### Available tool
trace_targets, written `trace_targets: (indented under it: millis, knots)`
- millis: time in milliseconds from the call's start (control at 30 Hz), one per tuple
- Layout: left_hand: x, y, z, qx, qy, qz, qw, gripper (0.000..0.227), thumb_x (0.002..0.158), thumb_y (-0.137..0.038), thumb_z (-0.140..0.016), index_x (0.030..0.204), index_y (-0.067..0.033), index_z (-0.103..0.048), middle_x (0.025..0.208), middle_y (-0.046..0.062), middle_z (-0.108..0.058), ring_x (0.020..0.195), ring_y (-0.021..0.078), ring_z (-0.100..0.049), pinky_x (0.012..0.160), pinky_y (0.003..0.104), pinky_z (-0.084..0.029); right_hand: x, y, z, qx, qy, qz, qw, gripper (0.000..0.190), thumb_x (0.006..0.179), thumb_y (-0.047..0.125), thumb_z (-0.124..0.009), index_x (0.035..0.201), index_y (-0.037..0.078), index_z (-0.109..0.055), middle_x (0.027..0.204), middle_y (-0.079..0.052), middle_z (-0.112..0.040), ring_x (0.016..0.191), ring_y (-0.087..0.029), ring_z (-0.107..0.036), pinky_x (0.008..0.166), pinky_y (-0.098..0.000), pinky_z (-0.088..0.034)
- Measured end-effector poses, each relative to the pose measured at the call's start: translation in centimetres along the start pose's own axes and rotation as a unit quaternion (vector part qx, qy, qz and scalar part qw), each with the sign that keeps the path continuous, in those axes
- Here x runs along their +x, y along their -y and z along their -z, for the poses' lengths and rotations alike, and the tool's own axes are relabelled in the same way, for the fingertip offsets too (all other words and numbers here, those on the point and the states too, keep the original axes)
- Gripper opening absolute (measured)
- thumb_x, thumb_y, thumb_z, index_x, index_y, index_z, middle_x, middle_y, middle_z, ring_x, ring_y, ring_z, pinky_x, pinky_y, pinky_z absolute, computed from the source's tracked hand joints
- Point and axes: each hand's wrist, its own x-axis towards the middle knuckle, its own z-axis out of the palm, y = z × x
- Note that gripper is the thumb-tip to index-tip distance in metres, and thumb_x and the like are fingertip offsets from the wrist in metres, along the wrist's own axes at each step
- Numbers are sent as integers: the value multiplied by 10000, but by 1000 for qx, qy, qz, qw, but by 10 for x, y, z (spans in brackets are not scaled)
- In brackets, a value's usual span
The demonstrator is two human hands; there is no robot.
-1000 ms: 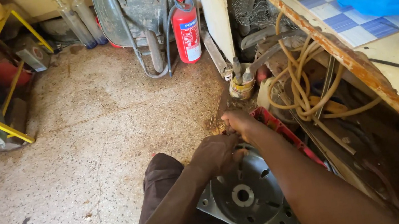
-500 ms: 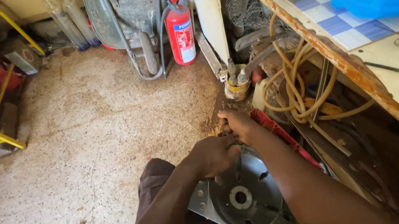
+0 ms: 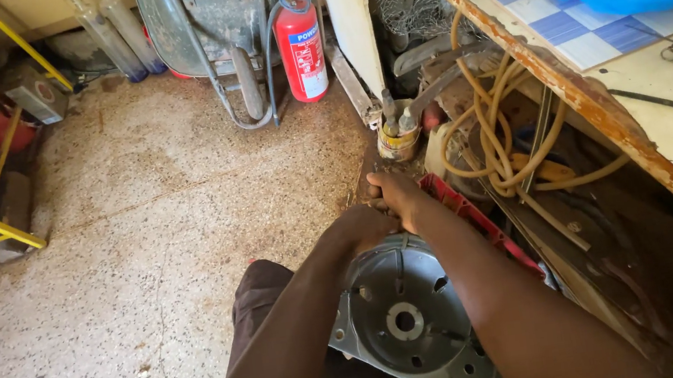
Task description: The person holds a circular metal component on their lap and inserts a small metal rod into a hole. They then use a flat metal tool to adjust or secure the rod within the component.
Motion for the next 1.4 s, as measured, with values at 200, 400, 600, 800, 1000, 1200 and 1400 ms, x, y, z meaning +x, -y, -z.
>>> trace_targets:
  millis: [200,400,600,800,1000,1200,1400]
  knots:
    - [-12,21,2,104,59,-64,991,471,1030,-331,-353,1321,-271,-719,1352,188,-740,1323,474,-645,1148,559,-521,17,-12,-8,-5,-104,14,994,280,830,438,-718,816,161,-682,822,-51,-663,764,-262,-648,652,-374,-491]
    - [-65,-2,17,-403,-9,189,895,409,798,-312,-810,1110,-47,-820,1102,217,-797,1054,350,-787,836,471,-664,69,-43,-16,-74,-111,42,990,324,826,356,-623,941,71,-724,895,-142,-696,914,-328,-698,755,-449,-528]
    - [-52,14,-7,-494,-23,180,851,346,835,-282,-813,1094,-53,-819,1064,169,-795,1042,315,-773,837,403,-643,161,-78,12,-300,-117,94,942,423,873,301,-536,1071,6,-767,1081,-186,-756,1139,-405,-742,908,-535,-585]
    - [-74,0,9,-299,9,22,954,460,929,-322,-661,1222,25,-734,1192,258,-748,1206,435,-680,1031,458,-564,80,-47,-3,-320,-68,142,934,293,912,284,-639,1009,21,-725,887,-134,-748,773,-288,-740,690,-437,-592]
    - [-140,15,18,-270,-11,100,958,704,817,-650,-738,1301,-138,-750,1343,183,-713,1355,412,-609,1115,515,-490,-175,75,67,-242,-31,134,960,732,977,639,-583,1437,76,-670,1233,-275,-778,1038,-437,-771,871,-550,-603]
    - [-165,28,21,-187,-66,134,971,245,853,-198,-805,1035,-201,-640,1004,43,-760,878,218,-718,748,397,-523,-252,29,51,-320,16,-69,945,767,820,566,-716,1487,217,-571,1429,-100,-716,1258,-302,-734,1010,-447,-564]
    - [-183,6,56,-161,-119,143,969,219,899,-120,-741,1085,-150,-629,1029,121,-753,744,240,-714,610,391,-550,-203,-17,41,-298,-19,52,953,290,788,229,-877,968,116,-679,905,-54,-722,836,-195,-664,743,-363,-488]
